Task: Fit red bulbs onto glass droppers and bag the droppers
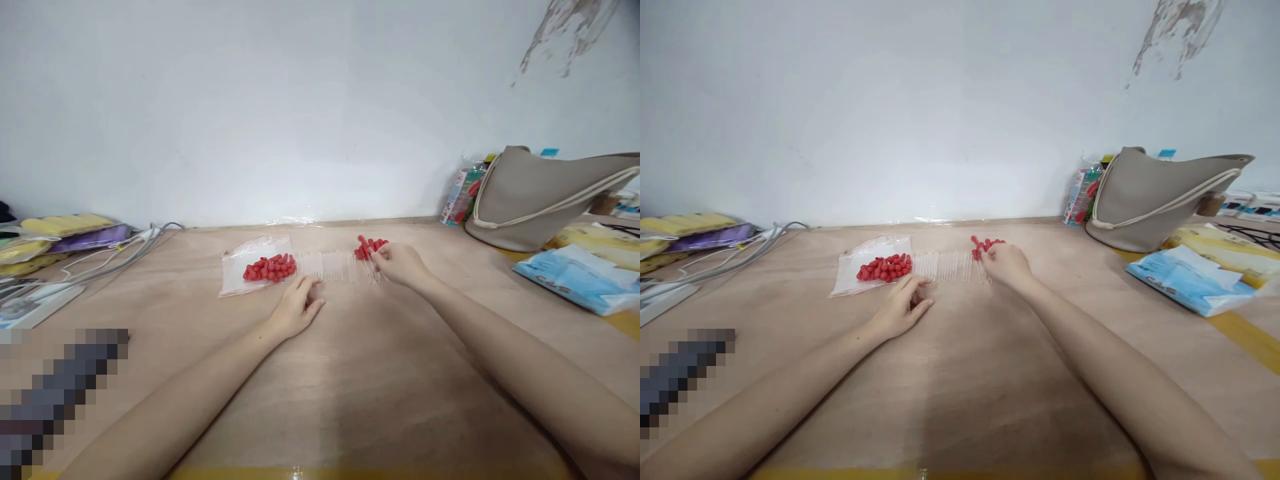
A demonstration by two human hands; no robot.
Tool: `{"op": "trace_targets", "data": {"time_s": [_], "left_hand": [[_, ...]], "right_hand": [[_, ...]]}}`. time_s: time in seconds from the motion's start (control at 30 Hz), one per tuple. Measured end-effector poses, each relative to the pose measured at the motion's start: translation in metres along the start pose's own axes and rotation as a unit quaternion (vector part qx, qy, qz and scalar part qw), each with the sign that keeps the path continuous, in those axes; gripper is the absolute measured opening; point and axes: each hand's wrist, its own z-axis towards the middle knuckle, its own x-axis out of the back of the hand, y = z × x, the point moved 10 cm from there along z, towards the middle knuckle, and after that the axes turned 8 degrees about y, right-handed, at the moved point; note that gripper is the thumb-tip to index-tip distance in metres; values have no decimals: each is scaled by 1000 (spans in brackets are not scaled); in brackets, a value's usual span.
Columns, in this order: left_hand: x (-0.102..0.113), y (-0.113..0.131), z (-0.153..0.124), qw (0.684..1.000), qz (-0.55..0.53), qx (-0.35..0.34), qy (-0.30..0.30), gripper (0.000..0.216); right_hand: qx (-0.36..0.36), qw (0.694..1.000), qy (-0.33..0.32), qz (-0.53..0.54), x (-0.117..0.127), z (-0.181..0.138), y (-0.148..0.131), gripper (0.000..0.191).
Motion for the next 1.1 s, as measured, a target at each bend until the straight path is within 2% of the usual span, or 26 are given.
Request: {"op": "trace_targets", "data": {"time_s": [0.1,0.17,0.23,0.47,0.8,0.93,1.03,1.1], "left_hand": [[-1,2,-1,1000,-7,-10,-6,23],[-2,2,-1,1000,-12,-11,-9,20],[-3,2,-1,1000,-18,-8,-12,19],[-3,3,-1,1000,-16,-7,-15,13],[-5,4,-1,999,-16,-16,-25,8],[-6,4,0,999,-17,-16,-29,9],[-7,5,0,999,-15,-18,-29,9],[-7,5,0,999,-12,-19,-30,9]], "right_hand": [[-118,989,70,-56,8,19,42,31],[-148,984,83,-62,3,22,56,27],[-144,985,80,-50,-8,22,60,25],[-66,993,74,-59,-30,19,40,27],[-70,991,83,-83,-25,18,49,38],[-29,991,99,-83,-23,14,28,29],[3,994,62,-91,-35,14,6,27],[-1,993,24,-113,-45,15,-3,28]]}}
